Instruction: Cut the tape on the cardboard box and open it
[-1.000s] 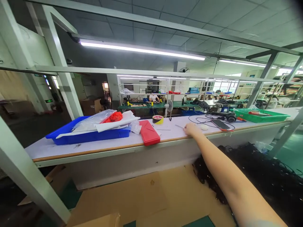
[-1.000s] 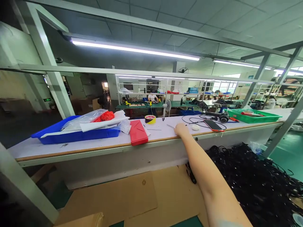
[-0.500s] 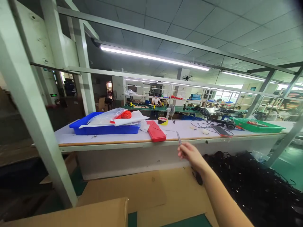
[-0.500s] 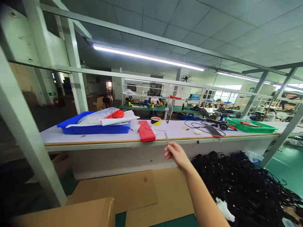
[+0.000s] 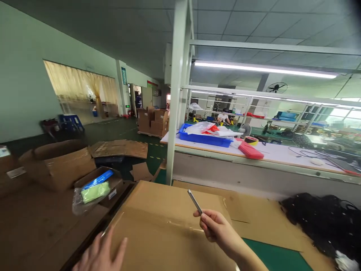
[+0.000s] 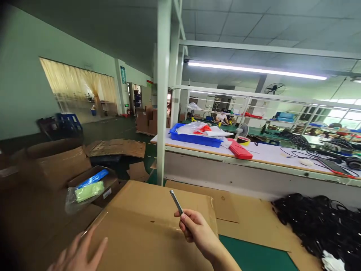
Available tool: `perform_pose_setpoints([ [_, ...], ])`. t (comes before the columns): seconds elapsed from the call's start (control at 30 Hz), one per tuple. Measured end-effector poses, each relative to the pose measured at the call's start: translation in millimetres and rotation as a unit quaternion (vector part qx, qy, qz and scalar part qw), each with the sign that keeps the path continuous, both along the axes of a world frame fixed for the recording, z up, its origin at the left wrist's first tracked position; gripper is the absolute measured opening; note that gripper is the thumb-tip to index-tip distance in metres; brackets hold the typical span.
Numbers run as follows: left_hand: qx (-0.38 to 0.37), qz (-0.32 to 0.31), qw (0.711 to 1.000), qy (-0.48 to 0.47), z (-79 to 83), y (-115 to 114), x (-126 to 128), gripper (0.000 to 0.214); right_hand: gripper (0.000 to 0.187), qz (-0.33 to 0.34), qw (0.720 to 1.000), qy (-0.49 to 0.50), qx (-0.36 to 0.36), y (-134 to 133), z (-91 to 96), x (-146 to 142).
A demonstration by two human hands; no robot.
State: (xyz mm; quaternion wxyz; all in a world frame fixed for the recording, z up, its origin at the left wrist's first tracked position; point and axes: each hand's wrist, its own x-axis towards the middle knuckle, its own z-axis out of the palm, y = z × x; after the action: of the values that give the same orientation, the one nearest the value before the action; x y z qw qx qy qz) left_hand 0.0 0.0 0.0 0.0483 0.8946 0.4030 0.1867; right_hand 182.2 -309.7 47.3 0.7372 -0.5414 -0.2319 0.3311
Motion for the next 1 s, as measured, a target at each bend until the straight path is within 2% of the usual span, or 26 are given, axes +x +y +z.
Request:
perform_pose_setpoints([
  [0.1, -0.006, -0.068, 0.997, 0.035, 6.6, 15, -7, 0.072, 0.049, -0.023, 0.999, 0.003, -0.038, 34, 1.5, -26],
  [0.27, -0.209, -0.108, 0.969, 0.072, 19.2, 51, -7, 0.07, 0.054, -0.048, 0.995, 0.005, -0.091, 75, -1.5, -52],
  [0.37, -0.259, -0.127, 0.955, 0.069, 16.5, 61, -5, 0.07, 0.054, -0.046, 0.992, 0.0, -0.115, 89, -6.3, -58],
  [0.47, -0.271, -0.136, 0.952, 0.04, 10.0, 62, -5, 0.066, 0.054, -0.058, 0.99, -0.007, -0.132, 99, -12.8, -56],
  [0.6, -0.266, -0.135, 0.954, 0.002, 7.8, 59, -7, 0.062, 0.053, -0.061, 0.993, -0.008, -0.104, 113, -21.1, -47],
  [0.7, -0.27, -0.121, 0.955, -0.013, 15.8, 54, -10, 0.06, 0.052, -0.026, 0.997, -0.014, -0.078, 126, -25.3, -41],
  [0.87, -0.294, -0.095, 0.95, -0.048, 33.4, 43, -13, 0.05, 0.037, 0.075, 0.997, 0.007, 0.002, 139, -36.8, -36],
  [1.0, -0.316, -0.093, 0.941, -0.073, 39.1, 36, -11, 0.05, 0.033, 0.093, 0.995, 0.032, 0.012, 135, -44.8, -33],
])
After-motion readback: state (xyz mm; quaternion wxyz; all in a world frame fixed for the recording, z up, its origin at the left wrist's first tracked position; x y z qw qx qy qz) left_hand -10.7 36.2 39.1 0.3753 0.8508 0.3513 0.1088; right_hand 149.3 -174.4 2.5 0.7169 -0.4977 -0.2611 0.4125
